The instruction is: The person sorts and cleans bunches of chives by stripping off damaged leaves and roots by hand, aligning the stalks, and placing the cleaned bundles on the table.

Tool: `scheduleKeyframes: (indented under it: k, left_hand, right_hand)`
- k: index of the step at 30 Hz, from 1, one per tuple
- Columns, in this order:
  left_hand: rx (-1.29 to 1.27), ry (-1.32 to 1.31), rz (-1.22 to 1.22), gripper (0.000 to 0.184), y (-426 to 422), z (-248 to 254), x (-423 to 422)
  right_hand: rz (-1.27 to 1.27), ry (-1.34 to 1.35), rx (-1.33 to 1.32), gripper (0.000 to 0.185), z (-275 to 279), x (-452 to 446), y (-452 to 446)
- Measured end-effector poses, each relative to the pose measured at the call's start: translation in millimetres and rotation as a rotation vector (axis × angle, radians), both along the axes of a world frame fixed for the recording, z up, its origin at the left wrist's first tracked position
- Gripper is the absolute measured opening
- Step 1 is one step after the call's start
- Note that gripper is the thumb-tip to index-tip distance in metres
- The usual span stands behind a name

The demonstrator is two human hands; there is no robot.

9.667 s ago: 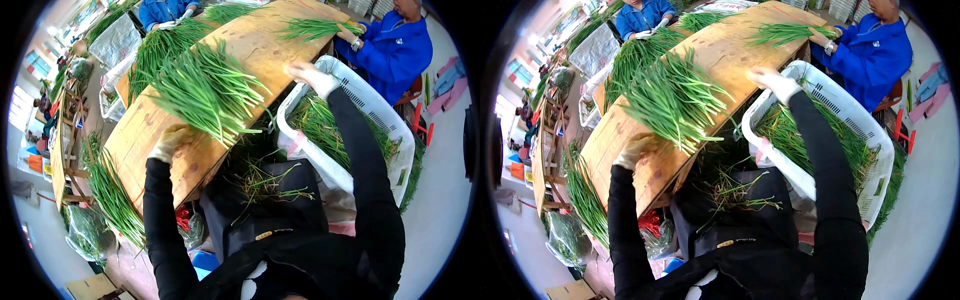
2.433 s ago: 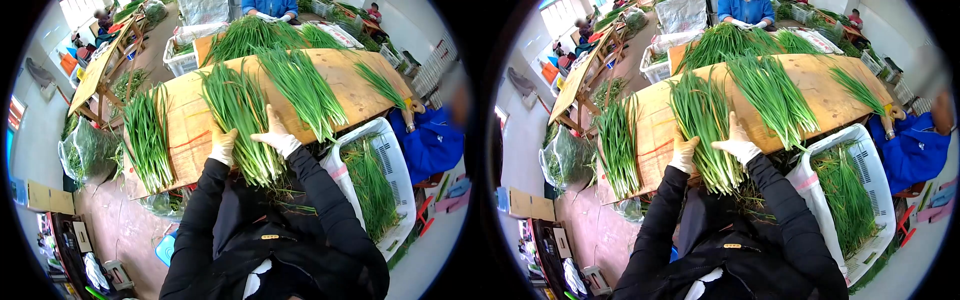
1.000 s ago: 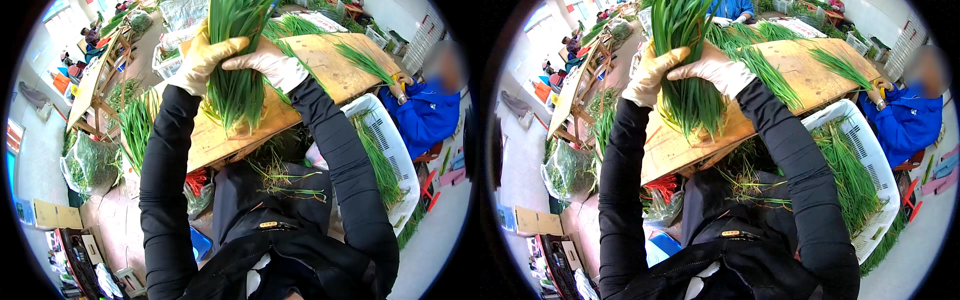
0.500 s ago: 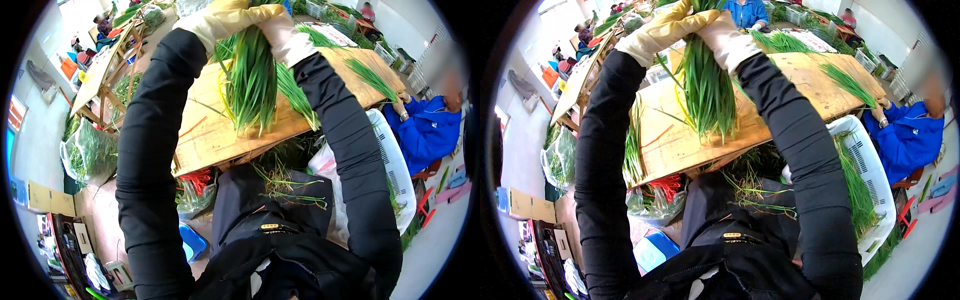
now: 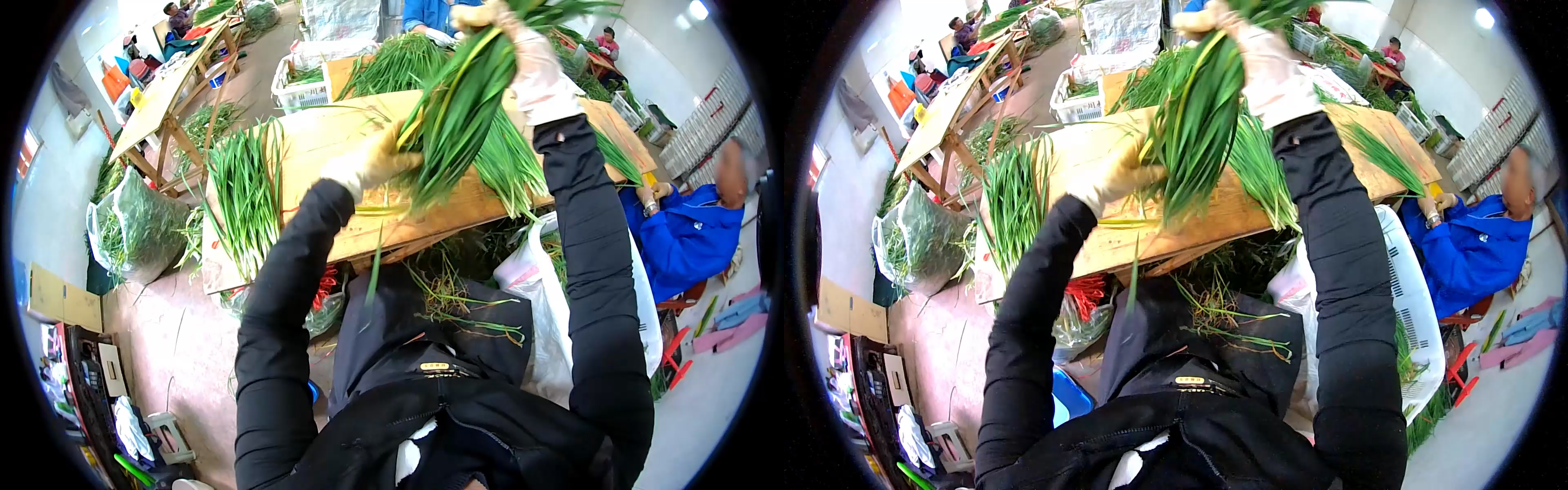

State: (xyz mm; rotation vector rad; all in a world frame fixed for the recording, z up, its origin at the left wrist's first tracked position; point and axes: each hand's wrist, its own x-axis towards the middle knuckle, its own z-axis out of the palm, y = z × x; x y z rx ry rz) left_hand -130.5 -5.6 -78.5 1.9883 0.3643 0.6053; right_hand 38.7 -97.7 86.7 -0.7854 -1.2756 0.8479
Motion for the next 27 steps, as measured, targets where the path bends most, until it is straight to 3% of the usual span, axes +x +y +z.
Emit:
scheduleKeyframes:
  k: [1,3,5,7,8,9,10,11,12,13,15,16,18,19,20,21,22,23,26,27]
  left_hand:
    - [-0.071,-0.043,-0.036,0.053,-2,-24,1]
    - [-0.04,-0.024,0.124,0.045,-51,-8,-13]
    - [-0.008,-0.016,0.245,0.036,-42,-89,-9]
    - [-0.28,-0.198,0.228,0.028,-97,-62,-25]
    - [0.156,0.193,0.383,0.027,-98,-93,-32]
    - [0.265,0.197,0.361,0.024,-109,-117,-35]
    - [0.43,0.3,0.382,0.016,-121,-144,-41]
    - [0.301,0.362,0.366,0.014,-139,-156,-45]
    - [0.182,0.447,0.39,0.011,-151,-178,-51]
    - [-0.188,0.374,0.391,0.015,-158,-198,-60]
    - [-0.754,0.393,0.293,0.028,-161,-266,-73]
    - [-0.762,0.398,0.275,0.028,-168,-265,-65]
    - [-1.248,-0.304,-0.067,0.052,-186,-259,-35]
    - [-0.914,-0.261,-0.168,0.083,-189,-227,-20]
    - [-0.826,-0.382,-0.31,0.106,-191,-166,0]
    - [-0.748,-0.342,-0.249,0.119,-193,-175,22]
    - [-0.807,-0.342,-0.278,0.12,-198,-154,34]
    - [-0.544,-0.343,-0.197,0.129,-199,-158,47]
    - [-0.08,-0.307,-0.041,0.146,-192,-153,64]
    - [0.035,-0.288,-0.003,0.144,-189,-142,63]
  right_hand:
    - [0.248,0.258,-0.013,0.018,15,-5,-12]
    - [0.0,0.143,0.147,0.02,18,3,-29]
    - [-0.19,0.103,0.205,0.021,18,21,-44]
    - [0.0,0.095,0.271,0.023,15,51,-62]
    - [-0.027,0.107,0.288,0.025,17,55,-77]
    - [-0.054,0.118,0.304,0.027,20,58,-94]
    - [0.172,0.217,0.264,0.028,22,72,-110]
    - [0.395,0.317,0.221,0.029,24,85,-127]
    - [0.306,0.318,0.232,0.028,26,86,-149]
    - [0.256,0.317,0.246,0.029,26,97,-167]
    - [0.404,0.265,0.293,0.027,24,110,-195]
    - [0.459,0.216,0.308,0.029,20,120,-204]
    - [0.436,0.222,0.3,0.036,1,122,-216]
    - [0.355,0.201,0.255,0.037,-8,122,-221]
    - [0.462,0.155,0.278,0.037,-18,120,-220]
    - [0.568,0.109,0.304,0.037,-26,115,-217]
    - [0.575,0.115,0.337,0.041,-32,109,-221]
    - [0.57,0.149,0.352,0.042,-38,111,-227]
    - [1.05,-0.03,0.401,0.036,-33,120,-223]
    - [1.097,-0.07,0.411,0.039,-30,117,-222]
